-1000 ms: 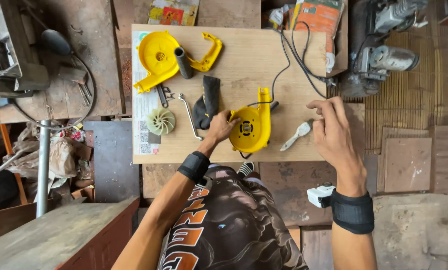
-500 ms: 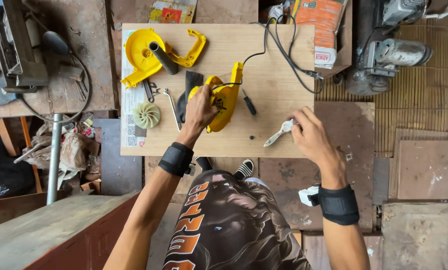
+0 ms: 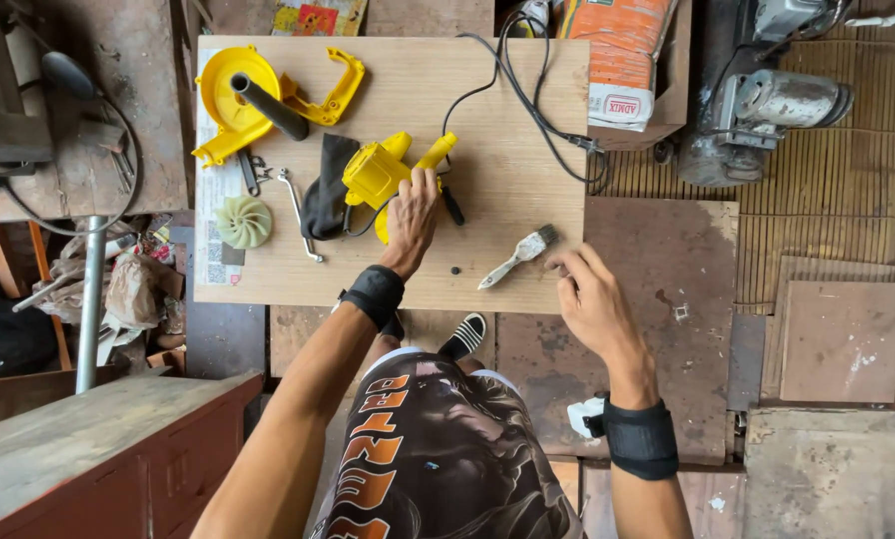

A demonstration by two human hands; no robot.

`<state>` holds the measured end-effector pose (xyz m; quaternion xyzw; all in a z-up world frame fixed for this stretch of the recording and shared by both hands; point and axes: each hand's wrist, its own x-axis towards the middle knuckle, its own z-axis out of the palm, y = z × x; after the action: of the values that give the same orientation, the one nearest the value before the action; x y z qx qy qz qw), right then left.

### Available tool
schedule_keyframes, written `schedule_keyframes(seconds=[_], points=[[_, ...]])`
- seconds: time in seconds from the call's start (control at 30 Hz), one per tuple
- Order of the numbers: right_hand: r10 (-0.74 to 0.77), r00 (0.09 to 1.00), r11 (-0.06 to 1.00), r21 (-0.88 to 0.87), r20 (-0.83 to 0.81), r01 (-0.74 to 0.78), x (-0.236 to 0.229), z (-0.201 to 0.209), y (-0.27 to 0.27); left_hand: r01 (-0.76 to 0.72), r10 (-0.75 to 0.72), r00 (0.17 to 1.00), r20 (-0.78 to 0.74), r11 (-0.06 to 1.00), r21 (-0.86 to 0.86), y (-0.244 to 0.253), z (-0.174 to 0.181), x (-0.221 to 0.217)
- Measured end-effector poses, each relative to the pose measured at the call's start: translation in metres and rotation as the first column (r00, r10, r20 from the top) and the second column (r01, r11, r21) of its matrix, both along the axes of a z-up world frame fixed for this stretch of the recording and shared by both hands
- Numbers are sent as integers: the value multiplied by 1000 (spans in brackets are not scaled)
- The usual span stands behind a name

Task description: The person works on a yellow Stanley electric blower on a wooden workbench. They unscrew the motor housing with a screwdriver, separate the housing halves, remove screws and small parts, and use a file and brush on the housing opening while handling the impeller and base parts.

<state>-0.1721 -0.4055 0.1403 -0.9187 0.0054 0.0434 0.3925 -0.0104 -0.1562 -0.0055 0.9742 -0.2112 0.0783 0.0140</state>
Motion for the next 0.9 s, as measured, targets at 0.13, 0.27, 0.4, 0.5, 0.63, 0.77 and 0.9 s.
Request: schedule_keyframes(seconds=[0.13, 0.27, 0.4, 0.5, 0.63, 0.77, 0.9], points=[[-15, 999, 1000, -2, -41, 15, -6, -2, -13, -78, 80, 996, -40, 996, 52, -25, -21, -18], [-50, 996, 999, 5, -67, 51, -5, -4, -23, 42, -38, 999, -28, 986, 160, -40, -49, -42], [-66, 997, 998, 11, -48, 66, -8, -11, -35, 123, -82, 982, -172, 962, 243, -47, -108, -61], [-94, 992, 996, 2, -81, 95, -4, 1, -39, 128, -107, 989, -103, 965, 230, -45, -97, -76], [-108, 983, 994, -14, -146, 107, -2, -7, -42, 143, -119, 986, -120, 966, 217, -40, -82, -66], [-35, 996, 999, 8, -87, 35, 3, -25, -45, 223, -211, 955, -210, 974, 37, -18, -51, -57], [-40, 992, 999, -2, -116, 40, 11, -28, -44, 54, -54, 995, 81, 999, 2, -2, 24, -37]])
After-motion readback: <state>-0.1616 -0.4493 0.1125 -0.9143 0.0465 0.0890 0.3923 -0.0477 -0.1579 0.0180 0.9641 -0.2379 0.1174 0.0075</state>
